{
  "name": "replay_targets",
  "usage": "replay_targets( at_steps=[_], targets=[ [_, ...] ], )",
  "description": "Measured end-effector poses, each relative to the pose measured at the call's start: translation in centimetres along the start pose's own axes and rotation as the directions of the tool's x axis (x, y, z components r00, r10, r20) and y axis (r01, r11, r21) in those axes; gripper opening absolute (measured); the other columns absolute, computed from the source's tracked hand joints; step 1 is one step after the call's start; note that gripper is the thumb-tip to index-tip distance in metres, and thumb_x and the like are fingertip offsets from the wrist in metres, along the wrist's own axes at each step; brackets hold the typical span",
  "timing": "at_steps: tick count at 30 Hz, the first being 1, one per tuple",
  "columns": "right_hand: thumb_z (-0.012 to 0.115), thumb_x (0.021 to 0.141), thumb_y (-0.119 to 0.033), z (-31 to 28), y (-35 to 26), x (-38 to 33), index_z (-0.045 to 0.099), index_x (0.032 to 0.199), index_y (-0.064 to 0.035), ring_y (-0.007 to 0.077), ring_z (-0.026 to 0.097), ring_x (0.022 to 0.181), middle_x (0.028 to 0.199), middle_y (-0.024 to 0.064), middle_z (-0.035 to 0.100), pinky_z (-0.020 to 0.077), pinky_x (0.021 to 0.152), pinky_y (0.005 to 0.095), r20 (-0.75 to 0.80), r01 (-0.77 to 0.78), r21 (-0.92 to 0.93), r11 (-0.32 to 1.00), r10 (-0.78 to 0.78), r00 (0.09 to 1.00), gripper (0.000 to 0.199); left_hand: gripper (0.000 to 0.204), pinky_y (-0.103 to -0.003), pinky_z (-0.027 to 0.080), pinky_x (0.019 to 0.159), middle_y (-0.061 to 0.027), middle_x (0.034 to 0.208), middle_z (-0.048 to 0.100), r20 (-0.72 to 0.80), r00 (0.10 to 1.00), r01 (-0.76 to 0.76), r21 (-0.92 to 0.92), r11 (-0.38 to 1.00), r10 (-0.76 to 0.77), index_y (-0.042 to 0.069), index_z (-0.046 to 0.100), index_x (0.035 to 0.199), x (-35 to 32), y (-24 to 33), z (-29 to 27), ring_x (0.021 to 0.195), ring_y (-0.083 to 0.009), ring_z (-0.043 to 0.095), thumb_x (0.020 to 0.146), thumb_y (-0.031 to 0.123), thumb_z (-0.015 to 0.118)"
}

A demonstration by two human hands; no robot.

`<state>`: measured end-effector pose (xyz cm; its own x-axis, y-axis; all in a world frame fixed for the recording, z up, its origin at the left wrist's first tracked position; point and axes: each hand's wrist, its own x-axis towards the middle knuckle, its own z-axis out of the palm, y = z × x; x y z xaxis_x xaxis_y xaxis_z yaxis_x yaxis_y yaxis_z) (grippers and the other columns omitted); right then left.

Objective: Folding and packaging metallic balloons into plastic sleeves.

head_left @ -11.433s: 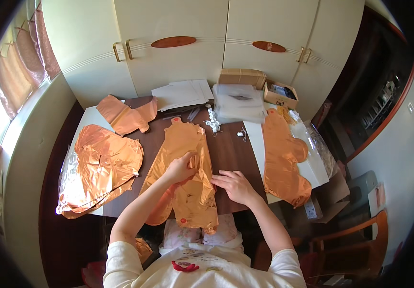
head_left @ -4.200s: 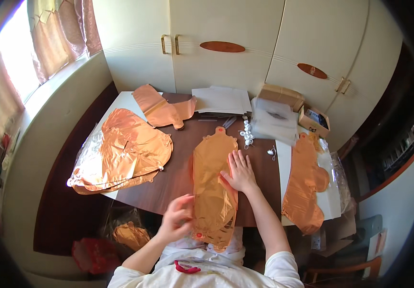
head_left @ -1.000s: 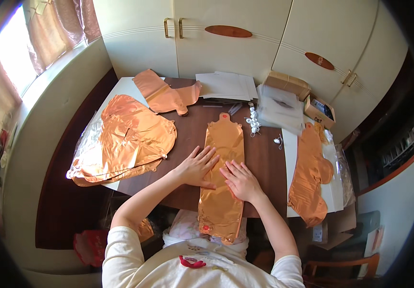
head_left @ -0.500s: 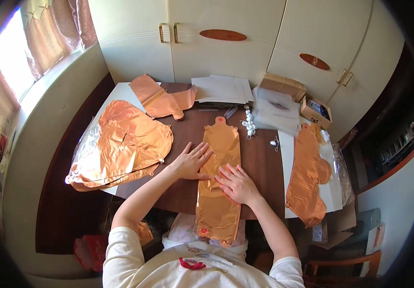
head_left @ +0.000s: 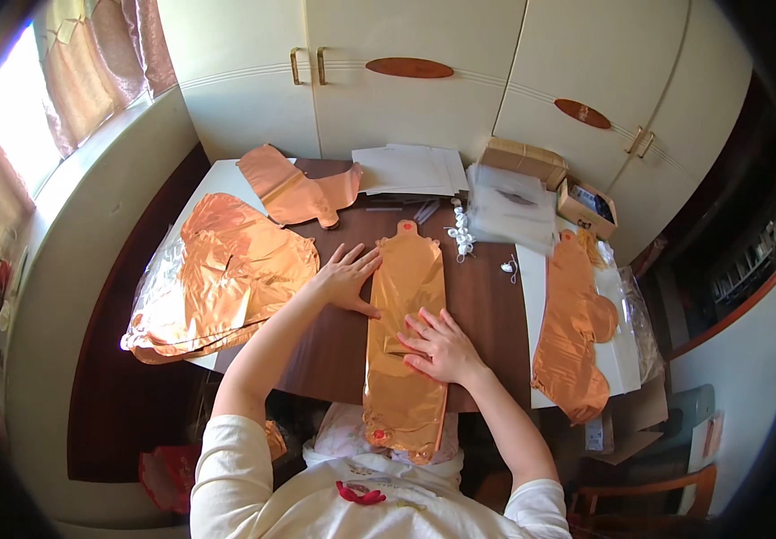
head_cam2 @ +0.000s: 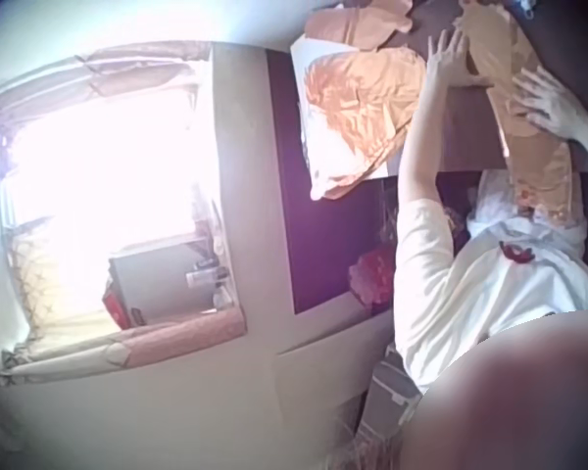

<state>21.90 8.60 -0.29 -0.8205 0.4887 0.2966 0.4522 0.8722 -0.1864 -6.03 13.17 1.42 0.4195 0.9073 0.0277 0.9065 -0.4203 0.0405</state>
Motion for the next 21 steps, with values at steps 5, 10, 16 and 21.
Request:
replay_targets(
  at_steps=[5,10,16,21],
  targets=[
    [0.054,0.086,-0.045,-1.8,-1.2,1.4,0.06,0.12,-0.0182,0.0294,0.038,0.13,0.135,0.0072,0.048,0.0244,0.108,0.0513,0.026,0.048,-0.119,0.992,-0.045,0.999,0.044,0.123,-0.052,0.013,0.111,-0.012,0.151,0.021,0.065,0.998,-0.017,0.077,0.997,0.012,0.001,0.024,0.143,0.1,0.3,-0.3,0.139,-0.0335,0.017,0.056,0.082,0.057],
    [0.052,0.088,-0.04,-0.1,-3.8,3.9,0.054,0.125,-0.0148,0.025,0.038,0.129,0.134,0.0046,0.048,0.0286,0.106,0.0508,0.054,0.206,-0.031,0.978,-0.205,0.977,0.045,0.125,-0.054,0.014,0.111,-0.0124,0.151,0.021,0.062,0.998,-0.014,0.073,0.997,0.01,0.001,0.023,0.143,0.3,-0.2,0.5,0.139,-0.0343,0.017,0.054,0.081,0.058],
    [0.044,0.092,-0.043,1.0,-3.7,2.2,0.048,0.132,-0.0279,0.0273,0.033,0.132,0.14,0.0006,0.042,0.0268,0.106,0.0539,0.204,0.255,-0.046,0.966,-0.241,0.949,0.043,0.126,-0.054,0.015,0.11,-0.0124,0.151,0.021,0.067,0.998,-0.009,0.049,0.999,0.005,0.001,0.023,0.143,0.3,0.0,-0.1,0.139,-0.0343,0.016,0.053,0.082,0.059],
    [0.039,0.093,-0.048,-0.1,-4.1,1.3,0.042,0.134,-0.0412,0.0337,0.024,0.136,0.145,-0.0044,0.035,0.02,0.107,0.0613,0.329,0.305,-0.064,0.95,-0.268,0.905,0.041,0.126,-0.054,0.015,0.11,-0.0123,0.151,0.019,0.106,0.994,0.008,0.057,0.998,-0.014,0.002,0.022,0.143,0.5,0.2,-0.2,0.139,-0.034,0.015,0.053,0.082,0.058]
  ],
)
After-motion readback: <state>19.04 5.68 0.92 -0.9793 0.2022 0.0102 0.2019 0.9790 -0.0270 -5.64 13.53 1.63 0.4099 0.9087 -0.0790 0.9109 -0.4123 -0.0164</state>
